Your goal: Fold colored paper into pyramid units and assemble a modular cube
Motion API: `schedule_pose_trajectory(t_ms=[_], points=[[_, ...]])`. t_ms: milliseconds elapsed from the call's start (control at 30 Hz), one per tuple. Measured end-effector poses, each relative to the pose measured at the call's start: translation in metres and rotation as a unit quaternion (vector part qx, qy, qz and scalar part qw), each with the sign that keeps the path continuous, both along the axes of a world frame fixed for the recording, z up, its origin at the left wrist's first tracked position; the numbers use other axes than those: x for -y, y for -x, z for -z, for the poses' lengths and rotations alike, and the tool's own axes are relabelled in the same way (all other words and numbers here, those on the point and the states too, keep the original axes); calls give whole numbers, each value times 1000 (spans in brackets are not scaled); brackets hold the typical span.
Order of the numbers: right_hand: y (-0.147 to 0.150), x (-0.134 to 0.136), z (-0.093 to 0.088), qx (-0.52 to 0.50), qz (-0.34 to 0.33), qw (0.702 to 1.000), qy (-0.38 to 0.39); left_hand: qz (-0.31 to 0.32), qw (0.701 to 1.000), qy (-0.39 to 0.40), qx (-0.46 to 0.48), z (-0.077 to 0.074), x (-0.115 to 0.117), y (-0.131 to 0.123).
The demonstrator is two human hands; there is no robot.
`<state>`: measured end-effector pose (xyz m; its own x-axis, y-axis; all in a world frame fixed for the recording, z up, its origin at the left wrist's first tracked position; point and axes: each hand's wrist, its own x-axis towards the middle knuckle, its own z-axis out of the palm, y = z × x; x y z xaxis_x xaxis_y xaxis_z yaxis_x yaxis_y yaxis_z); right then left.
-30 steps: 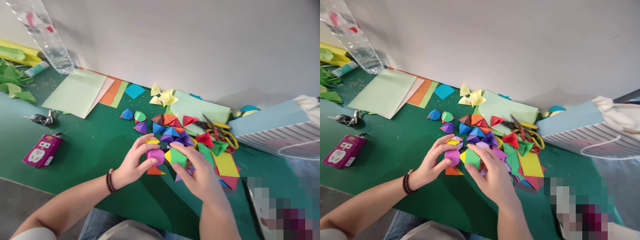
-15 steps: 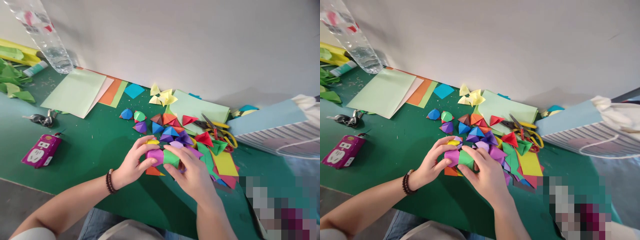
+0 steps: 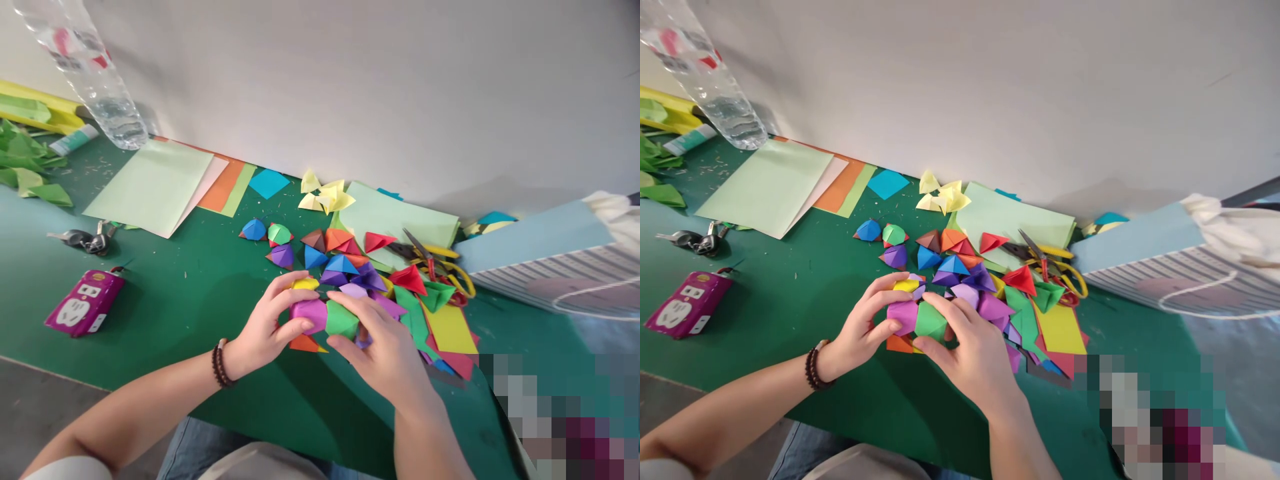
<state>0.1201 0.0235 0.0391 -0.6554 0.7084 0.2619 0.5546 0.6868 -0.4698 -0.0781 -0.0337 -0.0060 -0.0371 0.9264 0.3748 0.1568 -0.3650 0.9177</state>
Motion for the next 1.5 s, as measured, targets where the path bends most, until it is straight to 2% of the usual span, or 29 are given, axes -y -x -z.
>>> schedule_pose_trajectory(t_ms=[267,633,900,1100,1300,1500], points=[[3,3,1,-46,-22,997,-58,-6,1000,-1,0,1,0,0],[7,7,3,-44,-16,997,-64,-9,1000,-5,0,4,2,-3],[-1,4,-1,-88,0,996,24,-16,1000,-22,9,5,4,-1],[3,5,-7,-71,-23,996,-47,-29,999,-44,0,5,2,0],[10,4,-6,-63,-23,996,-53,-50,998,-37,-9,6,2,0],[11,1,-6,-54,-27,996,-61,-43,999,-11,3,6,2,-1]])
